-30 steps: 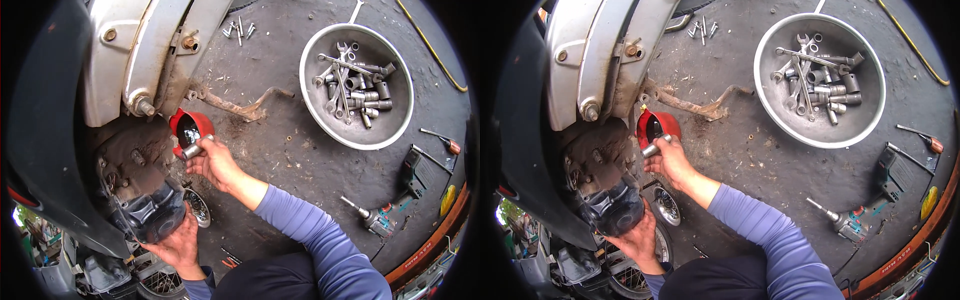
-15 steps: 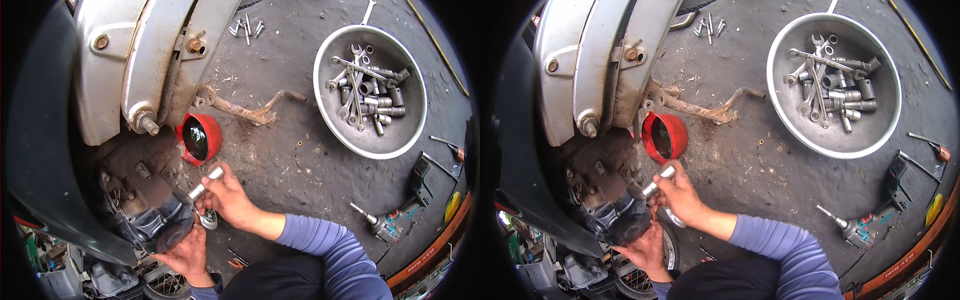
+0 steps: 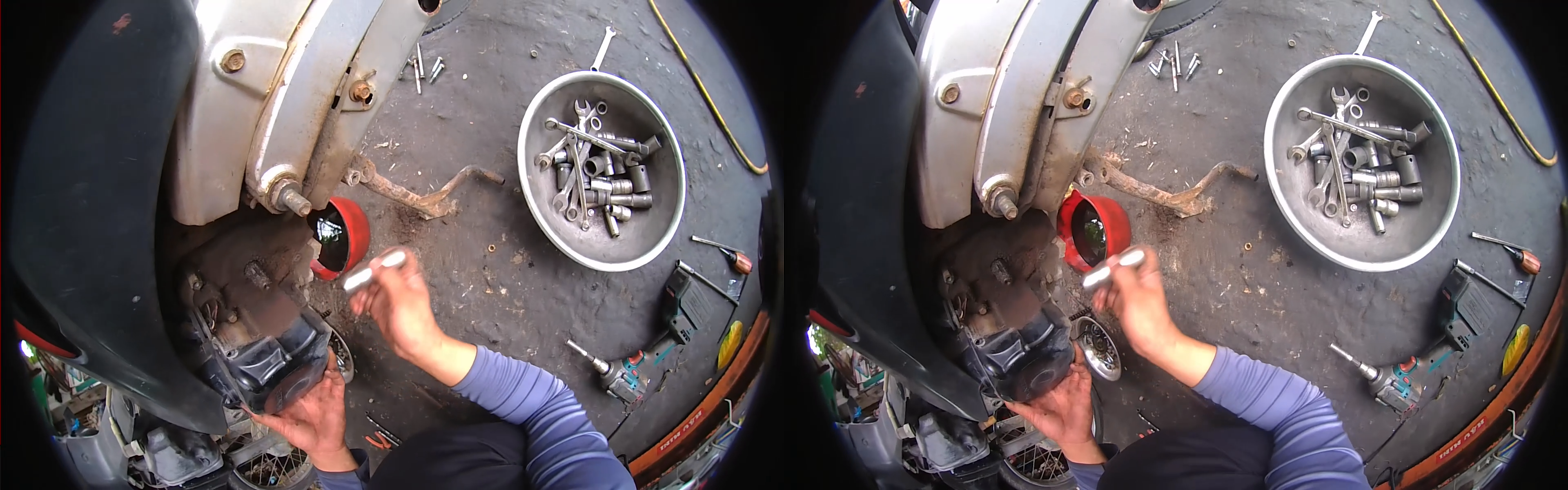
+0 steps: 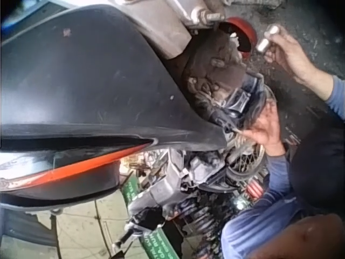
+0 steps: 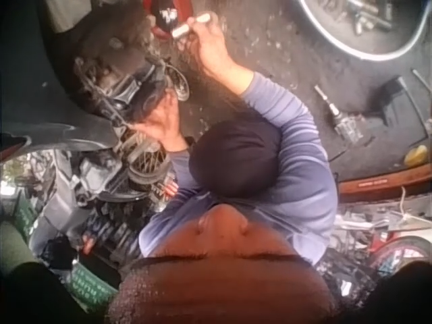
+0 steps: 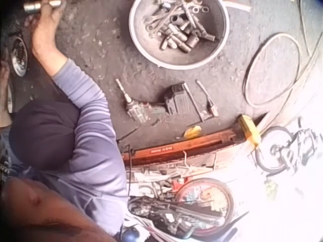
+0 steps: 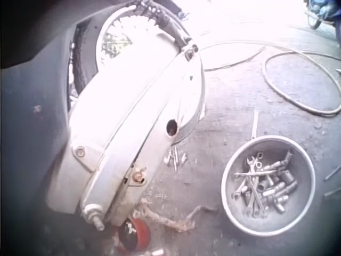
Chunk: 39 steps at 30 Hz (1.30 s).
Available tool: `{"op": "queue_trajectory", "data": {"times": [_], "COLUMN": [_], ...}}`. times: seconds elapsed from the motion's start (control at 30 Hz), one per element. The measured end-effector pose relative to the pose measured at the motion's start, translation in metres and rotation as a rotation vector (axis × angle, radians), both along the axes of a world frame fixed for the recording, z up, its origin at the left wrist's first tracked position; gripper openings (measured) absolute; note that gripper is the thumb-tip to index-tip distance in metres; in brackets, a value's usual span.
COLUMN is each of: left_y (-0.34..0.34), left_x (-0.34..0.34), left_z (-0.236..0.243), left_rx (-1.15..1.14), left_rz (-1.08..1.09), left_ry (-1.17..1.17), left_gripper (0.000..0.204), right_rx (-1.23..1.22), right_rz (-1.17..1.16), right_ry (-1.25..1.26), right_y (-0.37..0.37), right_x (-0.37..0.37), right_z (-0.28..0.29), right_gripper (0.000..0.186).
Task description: The recorder is disassembling and working on the engine area of a motorcycle, using a hammer and impact driver.
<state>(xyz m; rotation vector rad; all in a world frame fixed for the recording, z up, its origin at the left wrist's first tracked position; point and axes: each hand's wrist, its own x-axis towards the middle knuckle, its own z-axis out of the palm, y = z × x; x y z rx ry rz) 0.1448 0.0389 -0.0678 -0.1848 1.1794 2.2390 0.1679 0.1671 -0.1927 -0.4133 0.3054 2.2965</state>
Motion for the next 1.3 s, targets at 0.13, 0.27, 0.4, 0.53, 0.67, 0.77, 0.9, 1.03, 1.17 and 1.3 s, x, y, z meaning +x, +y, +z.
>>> {"op": "queue_trajectory", "data": {"times": [0.13, 0.27, 0.4, 0.53, 0.67, 0.77, 0.9, 1.03, 1.17, 1.3], "left_y": [0.001, -0.002, -0.005, -0.006, -0.001, 0.002, 0.004, 0.007, 0.01, 0.009], "left_x": [0.002, 0.006, 0.009, 0.004, -0.009, -0.015, -0.012, -0.006, -0.004, -0.002], "left_z": [0.001, 0.006, 0.011, 0.013, 0.016, 0.019, 0.019, 0.019, 0.019, 0.018], "left_rx": [-0.013, -0.04, 0.04, 0.004, -0.141, -0.119, -0.035, -0.022, -0.001, -0.022], "left_rz": [-0.05, -0.027, 0.006, -0.135, -0.125, -0.145, -0.087, -0.063, -0.08, -0.06], "left_ry": [0.063, 0.031, -0.128, -0.064, -0.027, -0.039, -0.095, -0.095, -0.083, -0.049], "left_gripper": [0.087, 0.086, 0.092, 0.097, 0.109, 0.12, 0.106, 0.088, 0.08, 0.078], "right_rx": [0.314, 0.128, 0.027, 0.166, 0.327, 0.128, 0.428, 0.068, 0.448, 0.453], "right_rz": [0.379, 0.074, 0.086, 0.363, 0.176, -0.061, 0.351, -0.174, 0.263, 0.179], "right_ry": [-0.141, -0.233, -0.135, 0.098, -0.055, -0.193, -0.142, -0.247, -0.352, -0.141], "right_y": [0.016, 0.033, 0.026, 0.02, 0.048, 0.053, 0.028, 0.029, 0.032, 0.031], "right_x": [0.011, 0.008, 0.01, 0.017, 0.019, 0.013, 0.0, -0.002, 0.005, 0.008], "right_z": [0.024, 0.022, 0.019, 0.02, 0.004, -0.001, 0.011, 0.019, 0.026, 0.028], "right_gripper": [0.015, 0.015, 0.015, 0.03, 0.034, 0.02, 0.018, 0.015, 0.012, 0.014]}}
